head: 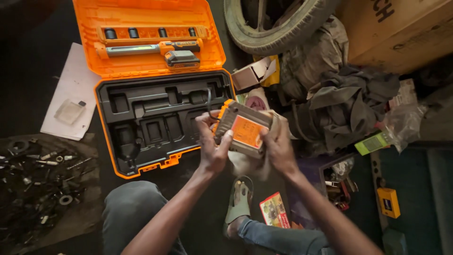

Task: Cleaning a power tool battery pack with a cloth and organizing a tool kit inside a hard carrying case.

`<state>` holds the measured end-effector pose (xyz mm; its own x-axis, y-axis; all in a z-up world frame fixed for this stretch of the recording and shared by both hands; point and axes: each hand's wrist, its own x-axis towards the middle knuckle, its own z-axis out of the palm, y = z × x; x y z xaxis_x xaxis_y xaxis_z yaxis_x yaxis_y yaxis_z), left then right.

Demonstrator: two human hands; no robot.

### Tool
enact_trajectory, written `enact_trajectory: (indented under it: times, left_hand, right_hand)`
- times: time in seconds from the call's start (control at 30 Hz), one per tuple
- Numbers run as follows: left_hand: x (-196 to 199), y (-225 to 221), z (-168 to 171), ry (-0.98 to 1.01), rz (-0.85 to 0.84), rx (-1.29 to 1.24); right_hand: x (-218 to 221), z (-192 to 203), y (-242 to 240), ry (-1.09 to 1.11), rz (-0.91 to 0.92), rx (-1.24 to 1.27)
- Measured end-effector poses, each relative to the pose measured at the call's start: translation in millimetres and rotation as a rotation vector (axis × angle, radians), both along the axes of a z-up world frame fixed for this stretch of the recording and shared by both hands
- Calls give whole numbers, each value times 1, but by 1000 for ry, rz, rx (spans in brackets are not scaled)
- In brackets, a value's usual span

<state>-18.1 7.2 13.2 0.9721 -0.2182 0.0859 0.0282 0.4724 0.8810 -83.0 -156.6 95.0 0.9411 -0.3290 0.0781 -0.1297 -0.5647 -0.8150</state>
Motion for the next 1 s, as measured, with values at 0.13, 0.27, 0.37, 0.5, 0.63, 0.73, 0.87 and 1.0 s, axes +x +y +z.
enact_trajectory:
  times: [0.13,0.27,0.37,0.5,0.63,0.73,0.87,1.0]
  left_hand:
    - [3,3,17,192,-273,-148]
    - [0,-1,8,124,-255,-188]
    - [1,4,13,176,-301,-119]
    - [1,2,-1,252,-376,-141]
    - [10,12,26,391,-625,-36]
    - [4,22,35,-187,-1051,681]
    - [10,30,68,-82,-1254,849]
    - [-10,38,16,209,-1143,153]
  right_hand:
    - [-16,15,-14,109,16,11]
    - [-32,18,-25,137,13,58]
    - [-33,25,-24,172,-28,63]
    - [-29,23,-37,120,-41,96]
    - [-17,44,-49,149,4,126]
    - [-9,66,-66,275,41,126]
    - [-15,73,-92,442,41,146]
    - [-10,78,-89,486,244,142]
